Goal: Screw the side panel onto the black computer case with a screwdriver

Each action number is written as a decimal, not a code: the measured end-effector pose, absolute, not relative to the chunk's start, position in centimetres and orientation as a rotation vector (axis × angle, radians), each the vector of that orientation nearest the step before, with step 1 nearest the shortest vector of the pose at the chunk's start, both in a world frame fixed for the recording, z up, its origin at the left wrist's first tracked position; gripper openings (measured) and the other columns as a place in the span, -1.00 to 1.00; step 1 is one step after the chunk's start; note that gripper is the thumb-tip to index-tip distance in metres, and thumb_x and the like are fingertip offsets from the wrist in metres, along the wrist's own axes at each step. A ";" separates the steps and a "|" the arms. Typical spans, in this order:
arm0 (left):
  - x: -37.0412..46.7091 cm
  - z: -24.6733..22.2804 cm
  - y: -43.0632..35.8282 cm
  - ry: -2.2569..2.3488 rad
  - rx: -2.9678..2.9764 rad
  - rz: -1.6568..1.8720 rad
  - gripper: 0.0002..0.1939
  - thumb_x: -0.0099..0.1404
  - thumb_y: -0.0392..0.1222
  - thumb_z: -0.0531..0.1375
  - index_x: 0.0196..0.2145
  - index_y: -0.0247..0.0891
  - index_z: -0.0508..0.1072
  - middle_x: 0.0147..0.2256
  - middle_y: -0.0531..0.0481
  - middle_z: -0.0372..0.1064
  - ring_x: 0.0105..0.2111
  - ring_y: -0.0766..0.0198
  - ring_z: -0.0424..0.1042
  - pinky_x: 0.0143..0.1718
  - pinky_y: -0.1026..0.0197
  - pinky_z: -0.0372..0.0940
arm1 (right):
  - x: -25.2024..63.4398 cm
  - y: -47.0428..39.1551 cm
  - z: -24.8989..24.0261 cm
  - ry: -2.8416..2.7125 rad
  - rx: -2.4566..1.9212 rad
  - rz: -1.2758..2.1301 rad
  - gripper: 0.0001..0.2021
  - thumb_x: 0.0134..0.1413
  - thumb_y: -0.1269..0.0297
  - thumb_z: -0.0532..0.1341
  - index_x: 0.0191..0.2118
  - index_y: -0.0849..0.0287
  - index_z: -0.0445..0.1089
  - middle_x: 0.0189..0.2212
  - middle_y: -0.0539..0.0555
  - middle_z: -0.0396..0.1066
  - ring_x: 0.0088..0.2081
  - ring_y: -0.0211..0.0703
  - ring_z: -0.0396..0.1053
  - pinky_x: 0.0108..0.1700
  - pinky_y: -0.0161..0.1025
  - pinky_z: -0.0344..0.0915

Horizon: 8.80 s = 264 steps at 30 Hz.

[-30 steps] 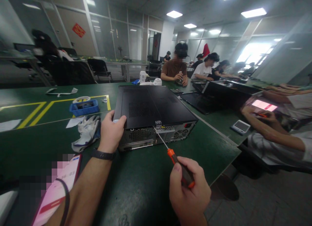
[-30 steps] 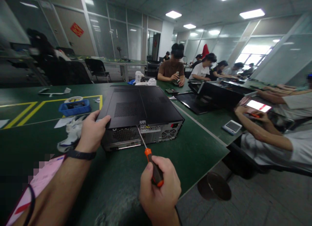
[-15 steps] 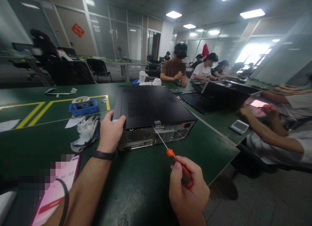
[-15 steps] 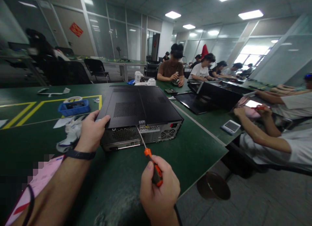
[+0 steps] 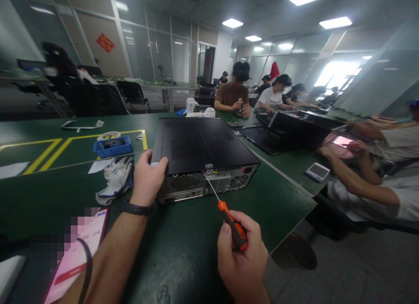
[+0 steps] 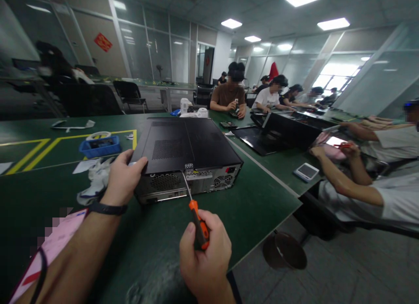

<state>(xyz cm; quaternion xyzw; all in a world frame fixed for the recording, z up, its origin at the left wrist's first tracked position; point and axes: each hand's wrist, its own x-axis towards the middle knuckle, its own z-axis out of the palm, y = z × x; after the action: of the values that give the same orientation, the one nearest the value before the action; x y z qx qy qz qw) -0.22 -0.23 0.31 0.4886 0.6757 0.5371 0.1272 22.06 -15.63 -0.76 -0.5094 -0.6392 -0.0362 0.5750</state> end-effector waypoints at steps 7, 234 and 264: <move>1.9 3.9 -3.5 2.103 1.557 1.712 -0.33 0.24 -0.07 0.22 0.25 -0.39 0.26 0.23 -0.34 0.29 0.24 -0.08 0.27 0.28 -0.07 0.13 | 22.7 -15.9 -1.0 -1.538 -1.143 0.041 -0.74 0.27 0.34 0.12 0.06 0.12 0.26 -0.24 0.05 0.41 -0.32 -0.22 0.42 -0.27 -0.26 0.36; 11.1 -1.8 -14.4 0.276 0.318 0.876 -0.86 0.41 -0.12 0.14 -0.18 -0.25 0.33 -0.30 -0.04 0.52 -0.34 0.22 0.59 -0.51 0.30 0.48 | 28.8 12.1 6.3 -2.087 -2.023 -0.037 -0.23 0.17 -0.33 -0.01 0.23 0.24 0.25 0.18 0.35 0.28 0.16 0.32 0.27 0.15 0.15 0.21; 10.5 -0.9 -14.4 0.328 0.289 0.837 -0.75 0.46 -0.14 0.04 -0.10 -0.36 0.40 -0.26 -0.16 0.51 -0.30 0.19 0.59 -0.41 0.21 0.53 | 28.8 11.6 6.3 -2.065 -1.983 0.007 -0.22 0.16 -0.33 -0.01 0.23 0.24 0.26 0.19 0.36 0.27 0.17 0.33 0.26 0.15 0.18 0.22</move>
<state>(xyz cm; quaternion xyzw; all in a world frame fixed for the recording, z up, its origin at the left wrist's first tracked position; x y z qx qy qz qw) 10.52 -14.36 -0.91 0.1391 0.1579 0.4029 0.8907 28.79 11.60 6.32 -0.6859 -0.7143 0.0023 0.1391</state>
